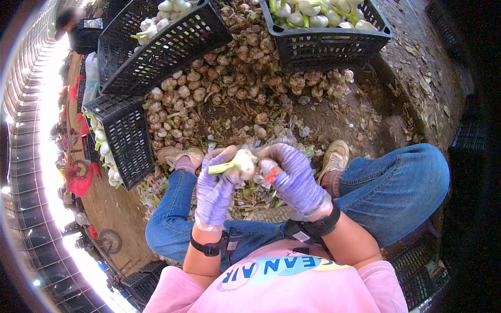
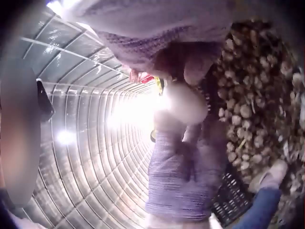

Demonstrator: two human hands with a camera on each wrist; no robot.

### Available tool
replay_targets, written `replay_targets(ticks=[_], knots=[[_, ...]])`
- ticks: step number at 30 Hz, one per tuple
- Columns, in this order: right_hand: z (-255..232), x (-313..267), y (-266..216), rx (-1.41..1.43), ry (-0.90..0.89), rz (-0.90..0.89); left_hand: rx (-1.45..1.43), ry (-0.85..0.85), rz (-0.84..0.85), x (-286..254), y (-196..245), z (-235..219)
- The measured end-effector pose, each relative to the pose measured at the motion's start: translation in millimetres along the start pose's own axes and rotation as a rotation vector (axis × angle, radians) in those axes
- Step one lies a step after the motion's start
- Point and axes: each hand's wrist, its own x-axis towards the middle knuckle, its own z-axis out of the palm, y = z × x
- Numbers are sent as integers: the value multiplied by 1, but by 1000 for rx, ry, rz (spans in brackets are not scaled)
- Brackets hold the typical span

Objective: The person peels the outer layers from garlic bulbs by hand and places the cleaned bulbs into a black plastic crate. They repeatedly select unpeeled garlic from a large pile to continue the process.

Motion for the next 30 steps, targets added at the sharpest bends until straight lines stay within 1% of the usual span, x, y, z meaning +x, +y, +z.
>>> replay_targets(ticks=[1,2,3,5,6,7,9,10,12,13,15,16,17,18,19,20,21,22,23,25,26,28,29,30], knots=[[1,-2,-1,-71,-26,-30,-58,53,-124,0,-1,-3],[2,-3,-3,-141,-53,-59,-57,54,-124,0,-2,-6],[1,-2,-6,-140,-54,-60,-172,42,-163,1,-4,-10],[-1,6,-14,386,15,-17,-405,18,-238,0,-6,-15],[-11,8,-11,549,68,-3,-447,23,-212,-1,-3,-14],[-10,9,-17,603,149,-42,-446,25,-213,0,-3,-14],[-19,12,-8,579,164,-37,-470,48,-159,2,-3,-14],[-20,11,-8,578,163,-38,-471,48,-157,3,-5,-14],[-19,7,-9,383,-63,-274,-525,76,-111,5,-11,-14],[-14,4,-10,384,-62,-272,-523,77,-113,4,-9,-13],[0,-2,-14,72,-34,-175,-531,134,-144,1,-3,-8],[2,-4,-10,114,-92,-95,-531,133,-145,0,-3,-6],[4,-8,-15,101,-104,51,-375,177,-90,-2,-4,-4],[8,-8,-13,112,-86,42,-218,219,-35,-4,-5,-3],[10,-7,-10,123,-67,34,-218,219,-36,-5,-6,0],[10,-6,-7,124,-66,35,-19,220,100,-6,-7,2],[9,-4,-5,64,-70,73,180,216,235,-6,-5,6],[8,-3,-4,5,-74,110,272,175,227,-8,9,12],[6,-3,-6,5,-71,110,272,172,226,-8,10,12],[3,-3,-11,60,-78,221,238,146,209,-8,10,13],[3,-4,-12,61,-78,221,239,146,208,-8,7,12],[6,-6,-13,276,-119,197,100,263,122,-5,-1,9],[8,-7,-13,278,-119,197,101,263,122,-5,0,8],[11,-8,-12,203,-107,127,241,253,218,-5,0,7]])
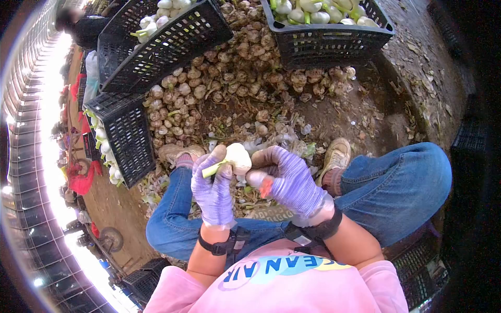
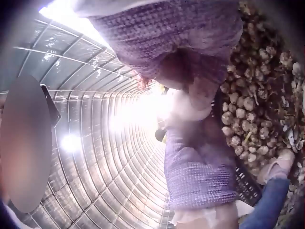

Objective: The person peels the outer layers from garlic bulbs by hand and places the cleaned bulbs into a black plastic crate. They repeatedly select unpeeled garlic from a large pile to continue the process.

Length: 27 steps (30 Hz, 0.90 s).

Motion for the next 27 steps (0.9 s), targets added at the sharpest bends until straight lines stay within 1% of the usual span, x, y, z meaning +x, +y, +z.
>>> replay_targets(ticks=[1,2,4,5,6,7,8,9,11,12,13,14,15,17,19,21,22,23,25,26,27], knots=[[2,-1,2,-78,10,-68,124,-12,115,0,0,-1],[2,0,5,-199,25,-84,124,-13,115,0,1,0],[-3,2,7,-226,41,-50,238,-98,288,-1,2,1],[-5,3,8,-254,54,-16,236,-100,290,-1,1,2],[-6,4,11,-254,55,-18,-8,-57,117,-2,-2,4],[-8,5,14,-118,74,-11,-250,-11,-58,-2,-5,5],[-8,6,16,18,93,-4,-643,5,-303,-4,-11,0],[-8,6,11,20,93,-6,-827,20,-420,-4,-7,-3],[-10,8,-3,147,156,46,-968,-83,-396,2,-16,-7],[-13,9,-4,84,155,67,-965,-81,-397,2,-23,-9],[-16,9,-3,87,153,69,-1111,-108,-467,3,-31,-12],[-18,10,-2,92,81,68,-1256,-135,-538,3,-35,-13],[-19,11,-1,97,10,67,-1251,-135,-540,5,-35,-12],[-20,14,4,107,-5,55,-1159,-97,-545,11,-34,-6],[-25,17,11,117,-17,40,-1023,-64,-549,28,-44,1],[-32,24,23,277,29,105,-926,-21,-685,57,-65,0],[-41,34,36,458,-31,225,-898,75,-704,73,-57,10],[-47,32,42,460,-29,228,-867,171,-722,89,-46,20],[-45,25,31,276,-18,213,-957,-91,-488,118,-8,36],[-40,24,21,89,40,200,-967,-213,-364,124,18,42],[-40,25,19,93,48,211,-973,-335,-240,131,33,46]])
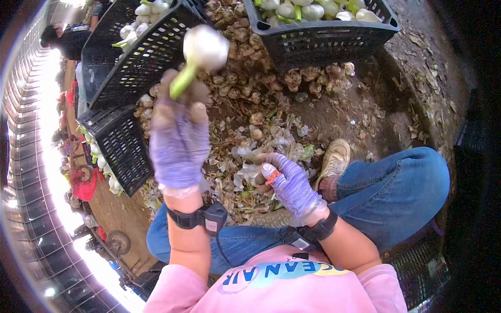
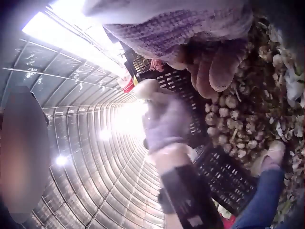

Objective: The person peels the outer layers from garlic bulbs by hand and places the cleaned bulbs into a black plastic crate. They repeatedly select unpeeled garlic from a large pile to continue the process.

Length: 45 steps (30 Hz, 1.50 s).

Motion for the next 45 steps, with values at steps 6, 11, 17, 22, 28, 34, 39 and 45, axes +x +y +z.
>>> replay_targets(ticks=[6,11,17,22,28,34,39,45], knots=[[-17,19,3,58,140,-81,828,184,-300,42,-63,-66],[-19,33,-2,-40,270,-60,1561,161,-725,48,-187,-190],[-26,39,9,-138,266,-46,1482,254,-750,43,-194,-198],[-26,35,25,-338,241,-173,975,433,-476,9,-144,-152],[4,10,4,-78,215,-396,283,74,-350,-61,-68,-59],[20,-17,2,24,94,-353,682,30,-60,-125,-49,-29],[31,-35,-15,-120,-29,-293,620,76,-89,-152,-29,-18],[26,-36,-17,-193,-73,-181,396,164,-223,-158,-25,-21]])
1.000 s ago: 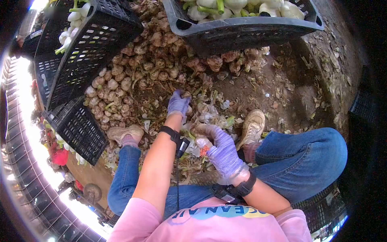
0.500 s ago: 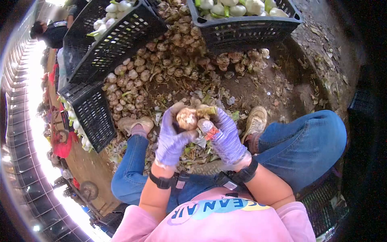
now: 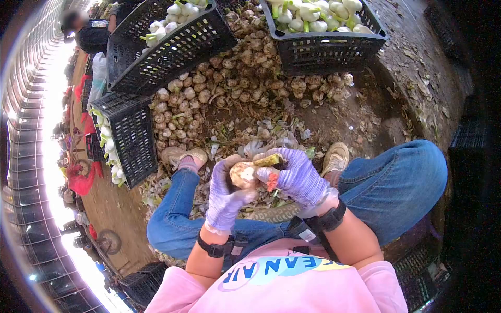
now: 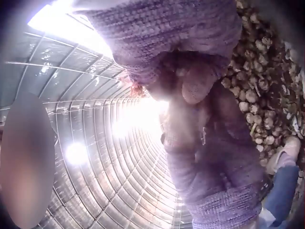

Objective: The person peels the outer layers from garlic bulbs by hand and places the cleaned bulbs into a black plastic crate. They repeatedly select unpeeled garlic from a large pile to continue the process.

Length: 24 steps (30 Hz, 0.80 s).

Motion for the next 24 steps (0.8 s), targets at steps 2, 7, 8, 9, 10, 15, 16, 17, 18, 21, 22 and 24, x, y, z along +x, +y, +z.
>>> replay_targets(ticks=[2,7,8,9,10,15,16,17,18,21,22,24], knots=[[-8,3,4,-172,-91,-52,-105,0,-56,4,-7,-7],[-8,4,7,-171,-86,-102,-348,-32,-231,15,-8,-6],[-6,4,6,-13,-63,-28,-198,-11,-108,12,3,4],[-4,4,4,-11,-61,-26,-197,-10,-112,12,2,3],[-2,2,1,44,-65,-44,-103,3,-28,10,0,1],[1,3,-1,164,-59,-27,348,-58,273,12,-16,-8],[0,2,-7,145,-72,12,378,-75,350,14,-20,-10],[-1,2,-10,126,-85,52,377,-76,348,14,-20,-12],[-3,2,-7,126,-82,53,517,-105,442,15,-17,-12],[-8,4,1,115,-89,47,630,-120,544,13,-11,-8],[-7,4,-2,68,-74,100,331,-58,267,8,-2,0],[-9,4,0,22,-57,152,-47,-24,-53,10,-2,0]])
